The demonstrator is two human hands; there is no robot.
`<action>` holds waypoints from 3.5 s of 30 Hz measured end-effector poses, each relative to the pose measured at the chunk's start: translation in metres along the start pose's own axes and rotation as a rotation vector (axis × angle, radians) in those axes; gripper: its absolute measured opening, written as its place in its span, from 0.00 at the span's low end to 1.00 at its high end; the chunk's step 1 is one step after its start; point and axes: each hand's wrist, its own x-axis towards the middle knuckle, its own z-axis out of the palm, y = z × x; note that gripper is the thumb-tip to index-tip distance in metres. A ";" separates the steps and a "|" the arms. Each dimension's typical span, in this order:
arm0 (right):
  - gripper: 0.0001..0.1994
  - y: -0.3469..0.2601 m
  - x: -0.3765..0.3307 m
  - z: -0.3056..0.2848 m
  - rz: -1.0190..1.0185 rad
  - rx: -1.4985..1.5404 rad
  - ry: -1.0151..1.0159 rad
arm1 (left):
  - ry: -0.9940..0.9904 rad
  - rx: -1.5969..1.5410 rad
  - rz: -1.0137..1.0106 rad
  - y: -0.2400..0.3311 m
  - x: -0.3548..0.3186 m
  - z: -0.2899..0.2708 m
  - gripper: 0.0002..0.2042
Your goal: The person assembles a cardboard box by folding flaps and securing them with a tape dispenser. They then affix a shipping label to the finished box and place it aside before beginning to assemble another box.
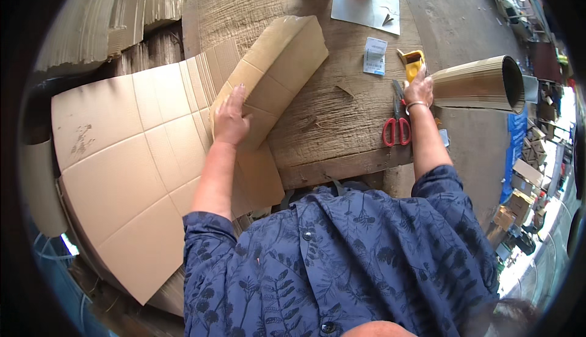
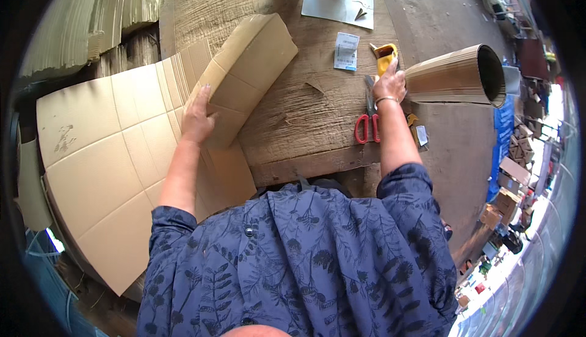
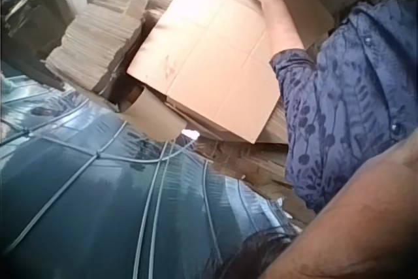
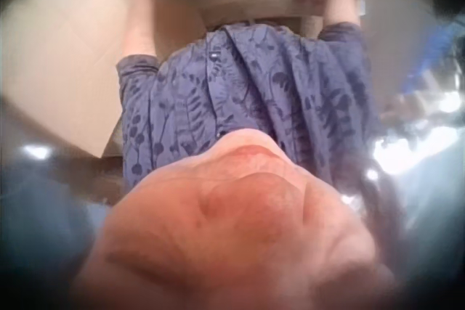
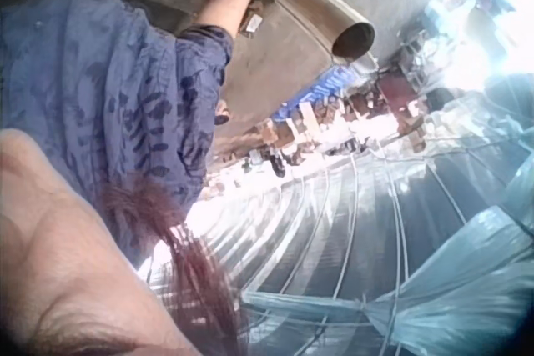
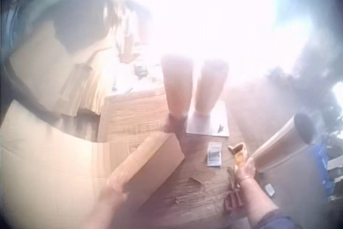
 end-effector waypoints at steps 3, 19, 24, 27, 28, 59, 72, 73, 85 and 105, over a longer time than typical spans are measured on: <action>0.29 0.001 0.043 0.018 -0.084 -0.221 -0.009 | 0.081 0.091 0.021 0.046 -0.021 -0.008 0.36; 0.11 -0.082 0.106 0.034 -0.593 -0.204 -0.218 | -0.020 0.128 0.077 0.173 -0.131 0.042 0.29; 0.14 -0.047 0.082 -0.009 -0.469 0.593 -0.004 | 0.027 -0.114 -0.019 0.167 -0.121 0.034 0.19; 0.13 -0.031 0.032 -0.042 -0.342 1.552 -0.544 | 0.104 -0.718 -0.310 0.195 -0.080 -0.003 0.15; 0.12 -0.029 0.013 -0.059 -0.311 1.636 -0.719 | 0.076 -0.925 -0.415 0.198 -0.068 -0.007 0.16; 0.07 -0.043 -0.107 -0.152 -0.173 1.691 -1.055 | -0.285 -1.458 -0.540 0.280 -0.017 -0.088 0.09; 0.07 -0.040 -0.107 -0.148 -0.273 1.627 -0.964 | -0.225 -1.602 -0.515 0.280 -0.016 -0.076 0.05; 0.07 -0.039 -0.106 -0.149 -0.261 1.631 -0.974 | -0.224 -1.599 -0.511 0.280 -0.016 -0.075 0.05; 0.06 -0.039 -0.109 -0.151 -0.283 1.658 -0.921 | -0.209 -1.588 -0.516 0.281 -0.016 -0.073 0.04; 0.09 -0.045 -0.109 -0.153 -0.107 1.686 -1.155 | -0.137 -1.671 -0.419 0.278 -0.023 -0.068 0.05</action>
